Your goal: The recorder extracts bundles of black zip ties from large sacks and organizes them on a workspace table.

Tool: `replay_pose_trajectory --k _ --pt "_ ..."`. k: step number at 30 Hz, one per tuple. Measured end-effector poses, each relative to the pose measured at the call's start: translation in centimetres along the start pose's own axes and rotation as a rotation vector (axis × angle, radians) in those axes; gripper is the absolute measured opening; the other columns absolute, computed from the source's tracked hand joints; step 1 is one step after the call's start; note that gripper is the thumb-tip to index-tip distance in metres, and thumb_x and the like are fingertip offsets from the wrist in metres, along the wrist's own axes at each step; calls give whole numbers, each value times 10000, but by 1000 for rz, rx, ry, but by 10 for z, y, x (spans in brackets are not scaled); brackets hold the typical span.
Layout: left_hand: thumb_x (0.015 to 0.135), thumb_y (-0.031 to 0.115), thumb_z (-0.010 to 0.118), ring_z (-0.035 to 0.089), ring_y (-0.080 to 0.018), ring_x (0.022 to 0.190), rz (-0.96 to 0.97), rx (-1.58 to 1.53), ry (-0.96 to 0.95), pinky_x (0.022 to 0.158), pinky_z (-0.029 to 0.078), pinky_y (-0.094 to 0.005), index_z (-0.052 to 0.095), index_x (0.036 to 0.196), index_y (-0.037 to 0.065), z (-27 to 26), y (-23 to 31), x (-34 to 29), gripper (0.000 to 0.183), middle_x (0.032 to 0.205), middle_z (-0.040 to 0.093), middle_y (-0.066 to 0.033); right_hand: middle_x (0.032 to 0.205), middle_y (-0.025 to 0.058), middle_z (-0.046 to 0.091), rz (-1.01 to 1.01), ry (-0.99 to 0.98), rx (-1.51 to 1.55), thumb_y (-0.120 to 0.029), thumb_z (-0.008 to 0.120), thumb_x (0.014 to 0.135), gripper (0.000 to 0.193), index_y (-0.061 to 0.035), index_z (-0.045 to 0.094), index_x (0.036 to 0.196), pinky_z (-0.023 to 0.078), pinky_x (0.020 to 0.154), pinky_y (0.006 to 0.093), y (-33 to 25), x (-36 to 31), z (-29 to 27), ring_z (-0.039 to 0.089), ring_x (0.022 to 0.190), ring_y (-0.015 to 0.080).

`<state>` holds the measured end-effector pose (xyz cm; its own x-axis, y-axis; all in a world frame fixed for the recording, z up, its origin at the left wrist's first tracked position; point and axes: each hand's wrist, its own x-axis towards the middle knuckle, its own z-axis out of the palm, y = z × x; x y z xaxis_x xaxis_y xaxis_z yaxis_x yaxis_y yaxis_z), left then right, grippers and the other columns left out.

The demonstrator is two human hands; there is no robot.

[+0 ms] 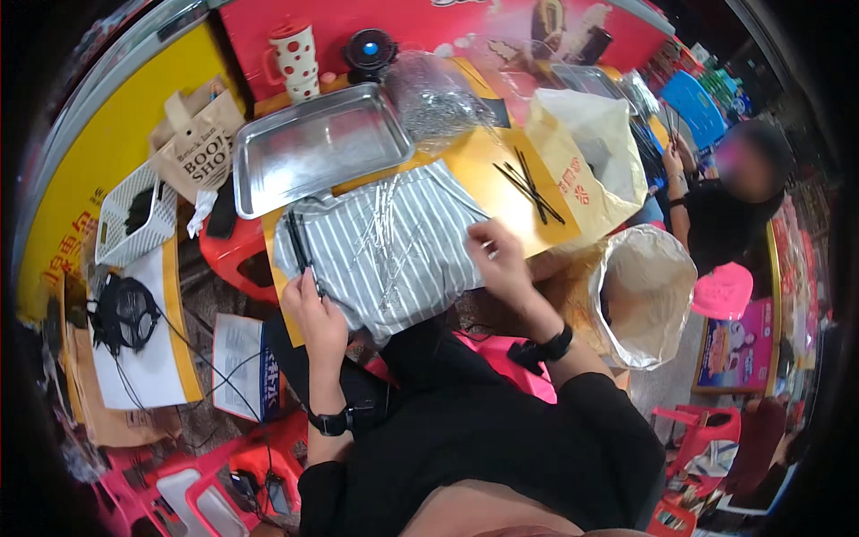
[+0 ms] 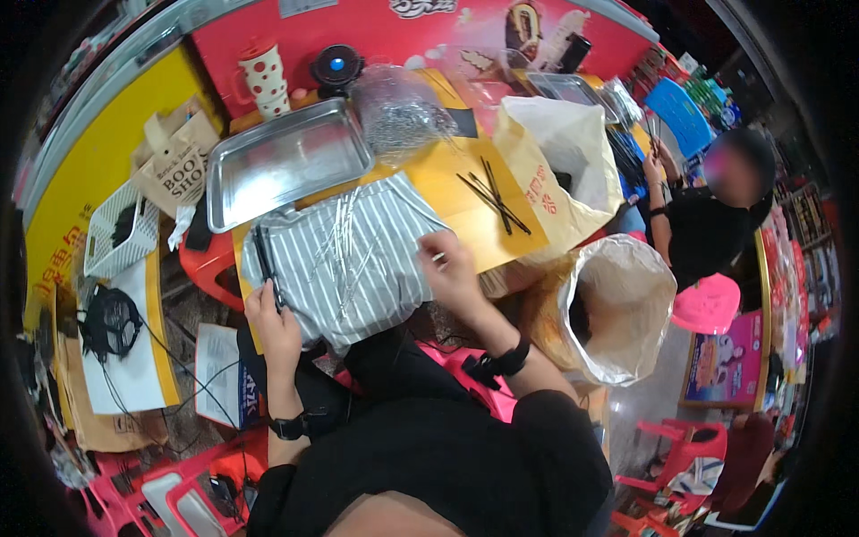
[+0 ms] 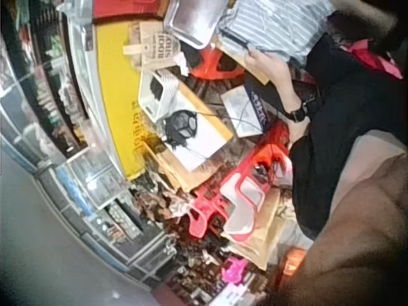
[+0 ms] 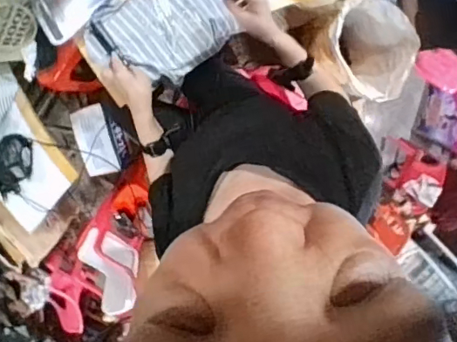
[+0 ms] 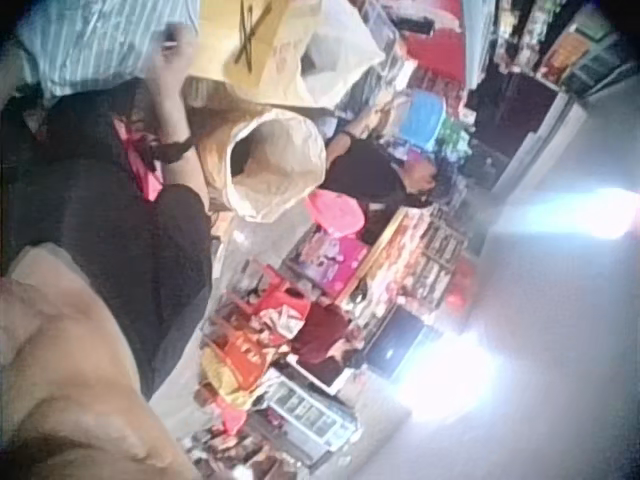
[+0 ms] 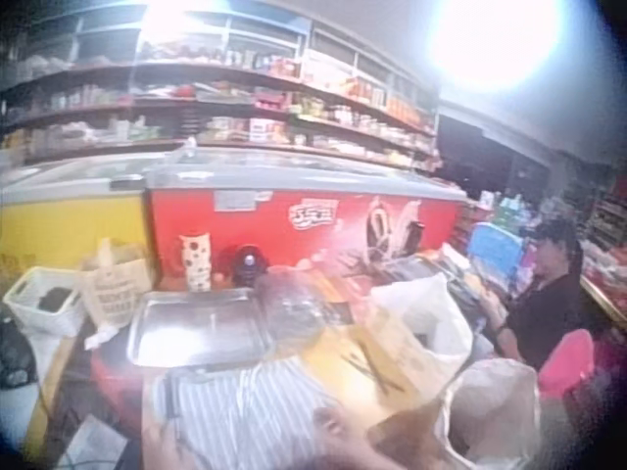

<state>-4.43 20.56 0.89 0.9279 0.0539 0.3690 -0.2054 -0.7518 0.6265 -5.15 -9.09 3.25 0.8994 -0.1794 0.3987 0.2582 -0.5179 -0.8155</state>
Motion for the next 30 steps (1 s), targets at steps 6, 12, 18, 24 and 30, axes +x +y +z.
replay_pose_trajectory --k 6,12,18,24,30 --pt "774 27 570 383 -411 1180 6 35 -26 1000 306 -480 507 1246 -17 -15 8 -1 478 1268 416 -249 900 169 610 -49 247 -873 -56 646 738 246 -18 576 970 470 735 436 78 35 -92 582 837 374" --pt "796 13 570 409 -379 1169 76 -151 0 1000 323 -445 555 1180 -22 -25 43 2 386 1251 443 -225 885 189 618 115 129 -937 -75 652 727 255 -29 585 968 481 747 438 110 36 -105 592 826 393" --pt "817 5 566 564 -314 1013 162 -373 -165 892 433 -374 588 1104 -35 -13 85 0 290 1056 593 -171 860 106 637 229 187 -206 10 632 762 160 5 609 920 486 738 336 82 20 -88 616 820 243" --pt "923 130 590 605 -97 774 -398 -1162 -583 672 454 -211 616 1079 -42 36 102 -20 234 921 653 -54 913 55 643 415 -170 614 69 626 803 195 11 615 988 474 733 233 -25 -37 3 594 820 104" --pt "915 130 609 564 -48 622 -596 -1293 -472 501 416 -185 658 901 15 35 78 -21 126 727 622 6 914 60 644 519 -137 953 91 622 816 191 15 591 988 509 792 262 -49 -54 58 608 863 117"
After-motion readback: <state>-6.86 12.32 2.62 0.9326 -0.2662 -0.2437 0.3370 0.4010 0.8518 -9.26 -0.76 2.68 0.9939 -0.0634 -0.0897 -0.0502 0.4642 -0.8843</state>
